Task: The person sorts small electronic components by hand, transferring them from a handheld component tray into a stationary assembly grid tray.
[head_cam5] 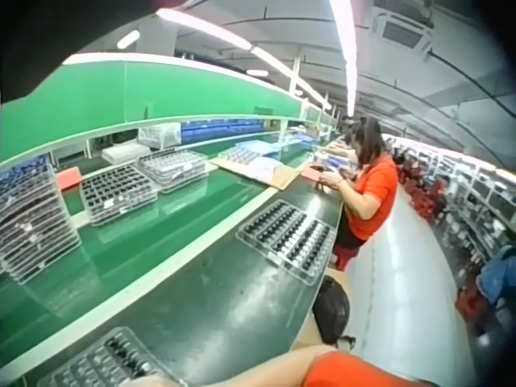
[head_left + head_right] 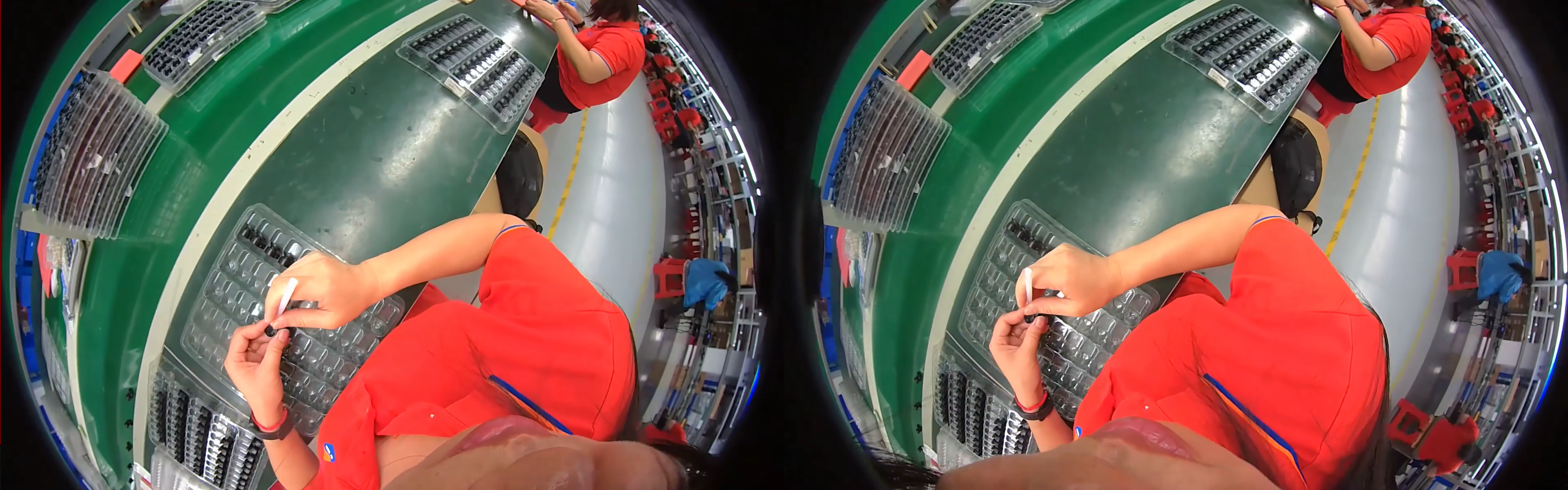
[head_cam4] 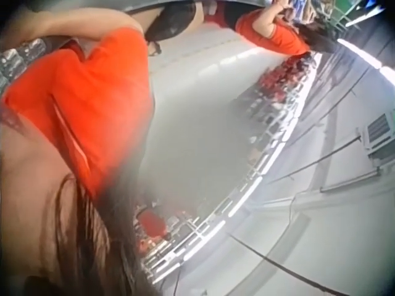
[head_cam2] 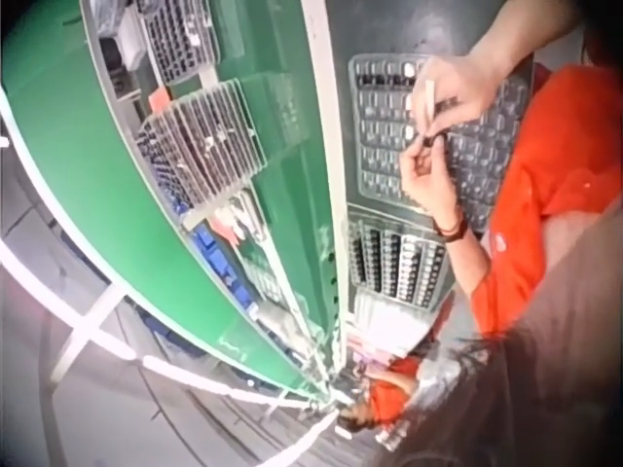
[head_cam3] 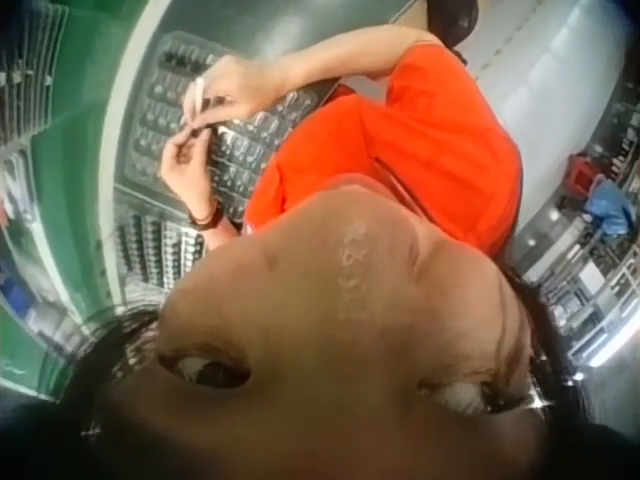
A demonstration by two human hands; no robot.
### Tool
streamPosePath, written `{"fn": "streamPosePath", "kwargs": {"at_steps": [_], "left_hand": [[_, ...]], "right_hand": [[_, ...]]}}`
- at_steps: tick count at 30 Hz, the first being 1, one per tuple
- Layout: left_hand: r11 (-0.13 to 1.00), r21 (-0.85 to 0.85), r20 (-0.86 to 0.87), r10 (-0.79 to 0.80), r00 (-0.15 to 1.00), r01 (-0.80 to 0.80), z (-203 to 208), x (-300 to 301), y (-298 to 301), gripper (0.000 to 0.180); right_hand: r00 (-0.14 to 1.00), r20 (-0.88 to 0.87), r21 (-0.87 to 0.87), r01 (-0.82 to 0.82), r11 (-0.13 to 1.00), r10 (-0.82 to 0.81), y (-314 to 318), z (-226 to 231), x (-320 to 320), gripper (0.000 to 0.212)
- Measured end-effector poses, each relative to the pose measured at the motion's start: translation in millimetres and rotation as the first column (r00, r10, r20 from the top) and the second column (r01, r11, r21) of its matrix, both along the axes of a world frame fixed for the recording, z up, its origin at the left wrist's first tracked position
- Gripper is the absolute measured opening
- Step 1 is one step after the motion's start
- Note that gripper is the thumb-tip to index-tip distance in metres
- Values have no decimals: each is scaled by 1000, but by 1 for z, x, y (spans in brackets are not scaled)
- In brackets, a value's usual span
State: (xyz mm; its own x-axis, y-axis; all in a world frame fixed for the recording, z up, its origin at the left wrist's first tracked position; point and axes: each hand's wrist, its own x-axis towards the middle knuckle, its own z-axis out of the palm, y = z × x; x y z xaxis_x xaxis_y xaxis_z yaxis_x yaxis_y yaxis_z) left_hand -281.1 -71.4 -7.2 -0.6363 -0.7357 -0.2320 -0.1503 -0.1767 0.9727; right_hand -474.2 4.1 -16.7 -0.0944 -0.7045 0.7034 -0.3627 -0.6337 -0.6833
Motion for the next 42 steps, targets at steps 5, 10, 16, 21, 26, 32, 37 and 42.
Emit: {"fn": "streamPosePath", "kwargs": {"at_steps": [5, 10, 16, 21, 26, 32, 37, 42], "left_hand": [[1000, -22, -6, -1, 1000, 1, 2, -1, 1, 23], [985, -162, -13, -59, 998, 56, -7, 9, -1, 27], [978, -199, 30, -64, 997, 69, 0, 2, 3, 28], [976, -204, 55, -67, 996, 77, 4, 4, 4, 28], [976, -201, 94, -70, 993, 87, 3, 4, 3, 29], [967, -238, 79, -70, 994, 87, 1, 4, 4, 29], [978, -201, 34, -48, 998, 54, -2, 5, 4, 25], [983, -175, -14, -59, 998, 56, -1, 5, 2, 20]], "right_hand": [[1000, -23, -12, -18, 1000, 18, -4, -1, 1, 13], [994, -49, 22, -96, 995, 97, 1, -3, 9, 14], [990, -85, 22, -111, 994, 112, 3, -3, 5, 13], [990, -91, 15, -111, 994, 112, 5, -3, 4, 11], [983, -113, 9, -144, 990, 144, 5, -4, 3, 9], [988, -115, -17, -110, 994, 107, 4, -5, 5, 10], [994, -34, 21, -99, 995, 100, 1, -7, 7, 14], [988, 90, 107, -132, 985, 122, 0, 3, 11, 14]]}}
